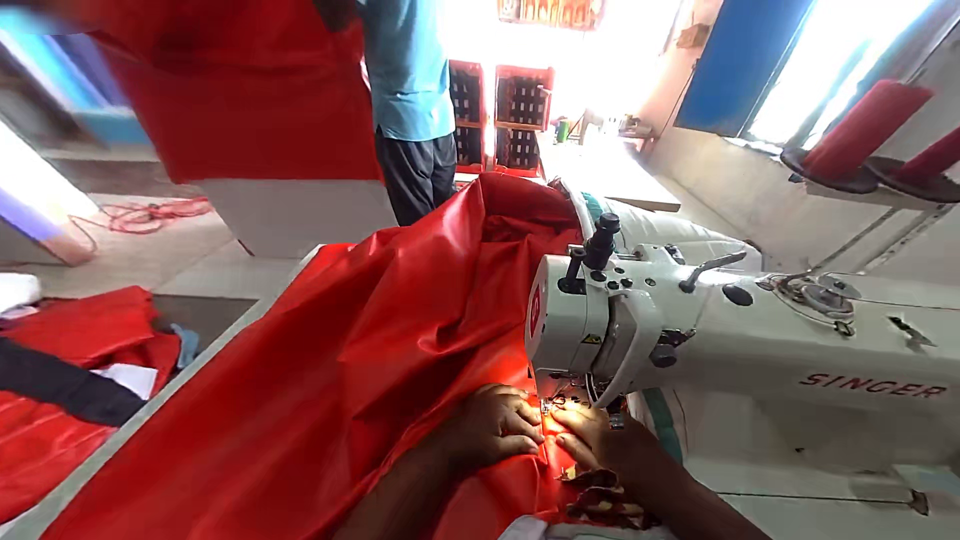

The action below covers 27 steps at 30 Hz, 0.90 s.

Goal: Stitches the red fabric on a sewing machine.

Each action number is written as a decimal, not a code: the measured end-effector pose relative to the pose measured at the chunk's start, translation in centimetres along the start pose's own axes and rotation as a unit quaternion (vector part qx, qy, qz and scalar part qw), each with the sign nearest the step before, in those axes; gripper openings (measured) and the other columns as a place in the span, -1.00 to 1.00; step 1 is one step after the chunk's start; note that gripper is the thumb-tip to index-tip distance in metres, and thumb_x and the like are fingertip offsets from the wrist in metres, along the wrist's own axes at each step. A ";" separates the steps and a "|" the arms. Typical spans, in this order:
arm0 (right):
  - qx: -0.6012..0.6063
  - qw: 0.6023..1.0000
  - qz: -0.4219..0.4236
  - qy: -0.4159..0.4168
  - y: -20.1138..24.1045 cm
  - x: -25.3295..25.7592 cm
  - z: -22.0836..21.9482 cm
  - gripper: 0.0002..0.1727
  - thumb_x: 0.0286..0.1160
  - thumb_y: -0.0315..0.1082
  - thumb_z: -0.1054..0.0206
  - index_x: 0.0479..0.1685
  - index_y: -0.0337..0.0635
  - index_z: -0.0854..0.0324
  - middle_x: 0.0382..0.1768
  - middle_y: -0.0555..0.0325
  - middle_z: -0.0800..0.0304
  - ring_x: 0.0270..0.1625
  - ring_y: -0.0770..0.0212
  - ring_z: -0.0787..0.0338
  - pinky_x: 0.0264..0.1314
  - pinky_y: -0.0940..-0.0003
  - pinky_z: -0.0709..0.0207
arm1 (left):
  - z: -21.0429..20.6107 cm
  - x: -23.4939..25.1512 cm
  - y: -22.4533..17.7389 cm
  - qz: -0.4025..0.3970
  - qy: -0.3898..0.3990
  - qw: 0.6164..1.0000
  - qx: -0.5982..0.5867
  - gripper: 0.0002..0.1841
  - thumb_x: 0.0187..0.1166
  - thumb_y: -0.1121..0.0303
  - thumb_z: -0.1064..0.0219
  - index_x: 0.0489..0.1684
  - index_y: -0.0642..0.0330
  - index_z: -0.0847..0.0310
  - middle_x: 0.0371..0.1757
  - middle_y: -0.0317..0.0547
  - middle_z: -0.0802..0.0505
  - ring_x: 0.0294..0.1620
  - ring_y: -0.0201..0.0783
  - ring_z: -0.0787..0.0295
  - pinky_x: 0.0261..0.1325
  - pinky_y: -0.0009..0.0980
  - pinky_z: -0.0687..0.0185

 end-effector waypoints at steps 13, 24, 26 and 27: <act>0.184 0.967 0.173 0.028 1.8 -6.6 3.2 -0.20 0.62 0.42 0.05 0.05 -0.11 -0.83 -0.05 0.00 -0.90 0.14 -0.02 -0.83 0.44 -0.20 -0.46 | 0.4 0.3 -1.6 0.121 0.045 0.992 0.004 -0.55 0.75 0.12 -0.22 -0.17 0.39 -0.86 0.29 0.06 -0.85 0.59 -0.02 -0.57 0.75 0.00 -0.19; -0.011 0.976 0.109 -0.186 3.5 -8.1 5.4 -0.72 0.25 -0.52 -0.40 -0.05 -0.11 -0.81 -0.15 0.05 -0.92 -0.05 -0.06 -0.90 0.04 -0.14 -0.71 | -3.8 -4.2 -8.2 0.315 0.022 0.949 0.019 -0.24 0.56 0.05 -0.44 0.72 0.25 -0.33 0.69 0.15 -0.52 0.80 0.10 -0.27 0.88 0.12 0.17; -0.017 0.965 0.095 -0.243 3.9 -7.1 7.3 -0.78 0.31 -0.46 -0.36 -0.10 -0.12 -0.82 -0.15 0.07 -0.92 -0.04 -0.01 -0.91 0.04 -0.03 -0.75 | -3.3 -4.2 -7.9 0.317 0.048 0.947 0.025 -0.31 0.60 0.29 -0.37 0.76 0.21 -0.25 0.72 0.12 -0.47 0.79 0.08 -0.28 0.84 0.11 0.05; -0.021 0.959 0.094 -0.265 4.1 -6.7 7.9 -0.78 0.31 -0.46 -0.35 -0.11 -0.13 -0.83 -0.14 0.07 -0.93 -0.04 0.01 -0.91 0.05 0.00 -0.77 | -3.1 -4.0 -7.9 0.320 0.040 0.946 0.031 -0.36 0.62 0.38 -0.31 0.74 0.21 -0.28 0.70 0.12 -0.50 0.75 0.08 -0.34 0.80 0.12 -0.06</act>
Point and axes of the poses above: each hand's wrist, its own x-axis towards the middle knuckle, its own z-axis out of the back of the hand, y = z × x, the point moved 7 cm from there along x, towards the middle knuckle
